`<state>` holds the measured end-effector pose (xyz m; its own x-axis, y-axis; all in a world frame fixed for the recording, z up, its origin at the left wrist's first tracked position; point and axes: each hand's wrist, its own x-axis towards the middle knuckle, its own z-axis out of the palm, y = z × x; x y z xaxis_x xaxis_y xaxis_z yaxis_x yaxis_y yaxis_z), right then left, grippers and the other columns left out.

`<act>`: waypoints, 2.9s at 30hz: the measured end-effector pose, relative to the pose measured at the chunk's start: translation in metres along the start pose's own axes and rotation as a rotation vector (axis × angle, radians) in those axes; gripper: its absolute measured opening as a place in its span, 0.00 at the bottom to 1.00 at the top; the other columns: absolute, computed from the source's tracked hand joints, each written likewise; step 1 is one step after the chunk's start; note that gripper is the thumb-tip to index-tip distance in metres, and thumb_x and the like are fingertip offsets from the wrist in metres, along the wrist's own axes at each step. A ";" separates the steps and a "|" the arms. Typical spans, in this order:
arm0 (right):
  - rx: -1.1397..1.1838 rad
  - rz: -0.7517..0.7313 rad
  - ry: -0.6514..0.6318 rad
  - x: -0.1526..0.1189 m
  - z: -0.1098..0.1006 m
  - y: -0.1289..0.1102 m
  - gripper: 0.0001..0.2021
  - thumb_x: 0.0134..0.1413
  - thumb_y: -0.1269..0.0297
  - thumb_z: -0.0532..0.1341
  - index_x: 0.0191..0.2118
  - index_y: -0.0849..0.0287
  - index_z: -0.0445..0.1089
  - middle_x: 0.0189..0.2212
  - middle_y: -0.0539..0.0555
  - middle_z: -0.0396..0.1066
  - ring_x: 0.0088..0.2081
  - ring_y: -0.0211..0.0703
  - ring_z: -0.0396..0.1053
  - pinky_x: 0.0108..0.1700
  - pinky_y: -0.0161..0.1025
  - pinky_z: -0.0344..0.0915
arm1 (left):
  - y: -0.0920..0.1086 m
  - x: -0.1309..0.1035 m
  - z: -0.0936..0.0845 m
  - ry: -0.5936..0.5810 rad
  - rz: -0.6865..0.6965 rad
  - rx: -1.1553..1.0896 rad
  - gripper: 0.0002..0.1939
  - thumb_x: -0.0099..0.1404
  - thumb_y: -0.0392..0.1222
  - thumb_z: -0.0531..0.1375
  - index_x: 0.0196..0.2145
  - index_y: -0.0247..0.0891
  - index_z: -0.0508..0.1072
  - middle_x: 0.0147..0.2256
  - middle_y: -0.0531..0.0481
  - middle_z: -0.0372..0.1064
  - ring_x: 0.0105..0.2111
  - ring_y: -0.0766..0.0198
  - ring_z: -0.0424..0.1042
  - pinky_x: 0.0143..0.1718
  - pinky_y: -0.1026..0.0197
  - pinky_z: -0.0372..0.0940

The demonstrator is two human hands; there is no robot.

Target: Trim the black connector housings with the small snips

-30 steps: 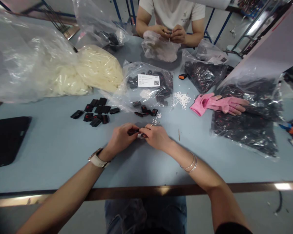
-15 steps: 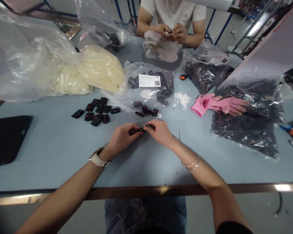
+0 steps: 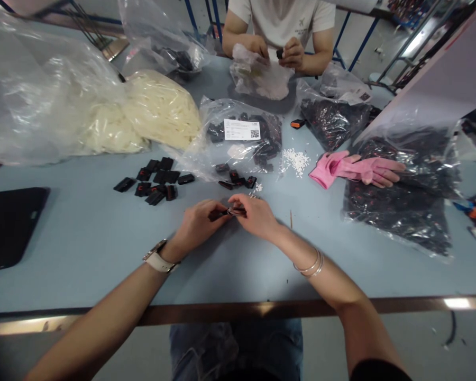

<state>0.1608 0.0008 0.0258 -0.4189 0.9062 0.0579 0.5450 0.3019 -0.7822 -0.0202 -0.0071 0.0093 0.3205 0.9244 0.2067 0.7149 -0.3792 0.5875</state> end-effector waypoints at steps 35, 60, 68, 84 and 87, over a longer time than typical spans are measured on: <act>0.228 -0.118 0.427 -0.008 0.011 0.001 0.17 0.64 0.57 0.45 0.43 0.58 0.68 0.35 0.54 0.71 0.33 0.38 0.68 0.37 0.36 0.64 | -0.002 0.001 -0.002 -0.022 -0.035 -0.047 0.05 0.57 0.40 0.63 0.28 0.38 0.70 0.26 0.52 0.70 0.28 0.64 0.68 0.29 0.62 0.61; 0.136 -0.006 0.374 -0.008 0.019 -0.003 0.17 0.61 0.55 0.46 0.28 0.57 0.63 0.17 0.46 0.57 0.20 0.34 0.56 0.26 0.32 0.55 | 0.000 0.001 -0.003 -0.030 -0.031 -0.022 0.05 0.58 0.40 0.61 0.27 0.38 0.69 0.27 0.52 0.69 0.28 0.64 0.68 0.30 0.62 0.61; 0.073 -0.011 0.346 -0.007 0.017 -0.005 0.15 0.60 0.58 0.47 0.27 0.56 0.62 0.19 0.47 0.61 0.21 0.33 0.58 0.28 0.32 0.56 | 0.000 0.001 -0.004 -0.032 -0.031 -0.015 0.06 0.59 0.41 0.61 0.26 0.38 0.69 0.26 0.52 0.69 0.27 0.64 0.67 0.29 0.62 0.60; -0.023 0.005 0.262 -0.004 0.016 -0.015 0.14 0.59 0.59 0.46 0.25 0.56 0.58 0.20 0.48 0.63 0.22 0.34 0.60 0.28 0.32 0.56 | -0.001 0.000 -0.002 -0.033 -0.026 -0.028 0.05 0.59 0.40 0.60 0.27 0.37 0.69 0.26 0.50 0.69 0.28 0.63 0.67 0.30 0.62 0.60; -0.066 -0.017 0.244 -0.004 0.017 -0.015 0.13 0.59 0.60 0.46 0.25 0.56 0.58 0.19 0.48 0.63 0.21 0.34 0.59 0.28 0.31 0.56 | -0.001 0.000 -0.002 -0.026 -0.017 -0.021 0.06 0.60 0.40 0.59 0.26 0.38 0.69 0.26 0.50 0.69 0.28 0.63 0.67 0.30 0.62 0.60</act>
<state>0.1417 -0.0120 0.0271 -0.2451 0.9430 0.2250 0.5892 0.3292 -0.7379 -0.0224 -0.0064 0.0103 0.3248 0.9292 0.1763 0.7073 -0.3624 0.6069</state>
